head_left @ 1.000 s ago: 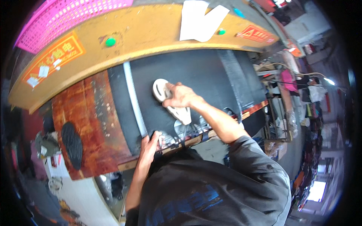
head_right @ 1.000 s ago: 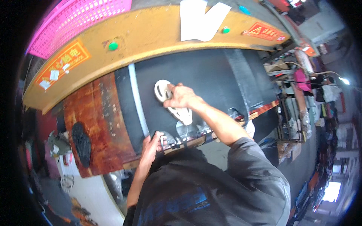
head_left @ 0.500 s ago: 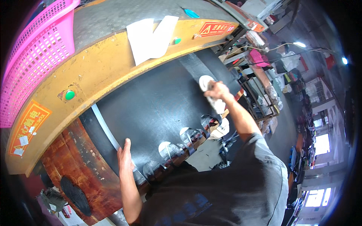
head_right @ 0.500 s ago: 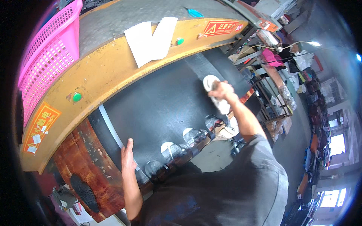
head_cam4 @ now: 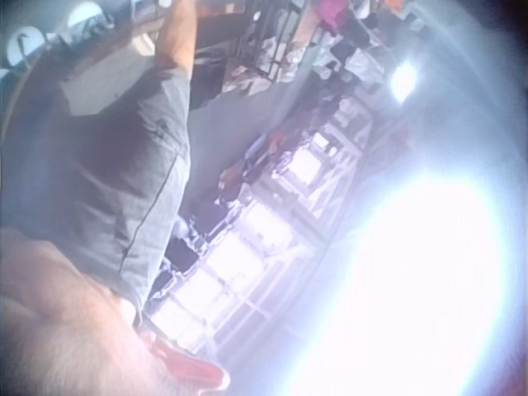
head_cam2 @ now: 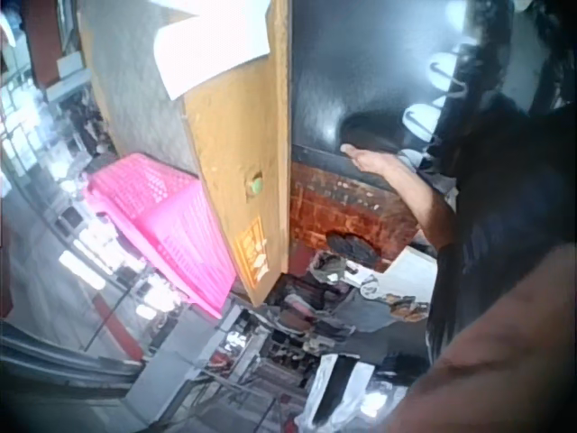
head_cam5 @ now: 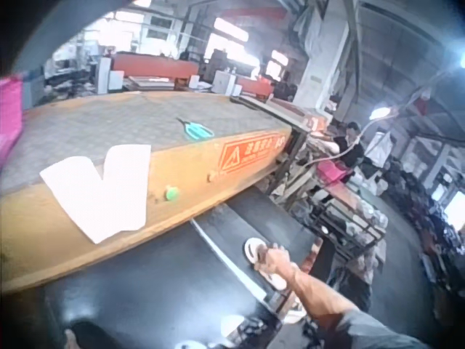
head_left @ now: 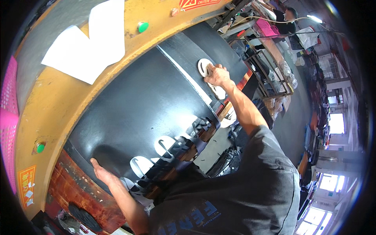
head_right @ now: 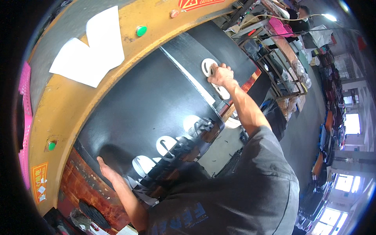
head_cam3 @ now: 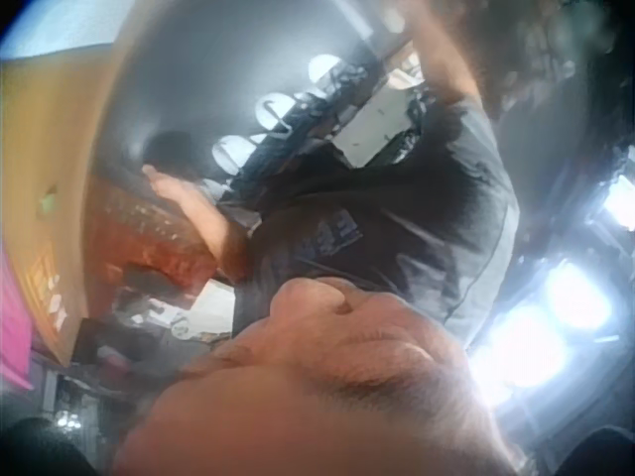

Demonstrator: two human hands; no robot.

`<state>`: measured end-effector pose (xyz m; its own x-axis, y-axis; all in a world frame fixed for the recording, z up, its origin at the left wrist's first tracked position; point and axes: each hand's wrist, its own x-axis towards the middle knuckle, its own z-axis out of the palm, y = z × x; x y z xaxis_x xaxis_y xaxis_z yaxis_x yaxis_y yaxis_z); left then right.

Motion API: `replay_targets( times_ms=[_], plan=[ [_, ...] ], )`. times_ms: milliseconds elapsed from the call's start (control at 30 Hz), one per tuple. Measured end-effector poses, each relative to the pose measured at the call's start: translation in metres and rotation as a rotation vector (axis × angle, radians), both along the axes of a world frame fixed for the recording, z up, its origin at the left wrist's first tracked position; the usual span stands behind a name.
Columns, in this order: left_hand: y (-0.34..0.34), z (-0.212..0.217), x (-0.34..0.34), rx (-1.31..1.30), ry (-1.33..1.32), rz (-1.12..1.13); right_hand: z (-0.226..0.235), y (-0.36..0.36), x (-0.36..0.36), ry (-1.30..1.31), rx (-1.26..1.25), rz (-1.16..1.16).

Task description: The person removes excess material from a black cut sheet on a workbench, separating the desired white shapes from the surrounding waste. The person repeatedly picks up and discards the weeded material while keeping the cut shapes on the sheet.

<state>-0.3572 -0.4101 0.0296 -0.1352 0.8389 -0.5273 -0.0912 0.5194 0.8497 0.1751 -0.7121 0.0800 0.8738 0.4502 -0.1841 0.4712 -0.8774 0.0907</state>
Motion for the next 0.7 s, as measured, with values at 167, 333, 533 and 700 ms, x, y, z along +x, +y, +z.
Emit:
replay_targets(
  times_ms=[167,333,533,700],
  plan=[
    [0.014,0.008,-0.035,0.073,0.066,-0.123,0.023,0.005,-0.090,0.455,0.216,-0.003],
    [-0.035,0.015,-0.126,-0.081,0.402,-0.541,0.010,0.000,-0.111,0.350,0.328,-0.052],
    [-0.074,-0.011,-0.137,0.002,0.241,-0.489,-0.008,0.023,-0.111,0.934,0.914,-0.334],
    [-0.066,-0.002,-0.132,0.034,0.465,-0.619,-0.005,0.033,-0.101,0.246,0.391,-0.138]
  ],
)
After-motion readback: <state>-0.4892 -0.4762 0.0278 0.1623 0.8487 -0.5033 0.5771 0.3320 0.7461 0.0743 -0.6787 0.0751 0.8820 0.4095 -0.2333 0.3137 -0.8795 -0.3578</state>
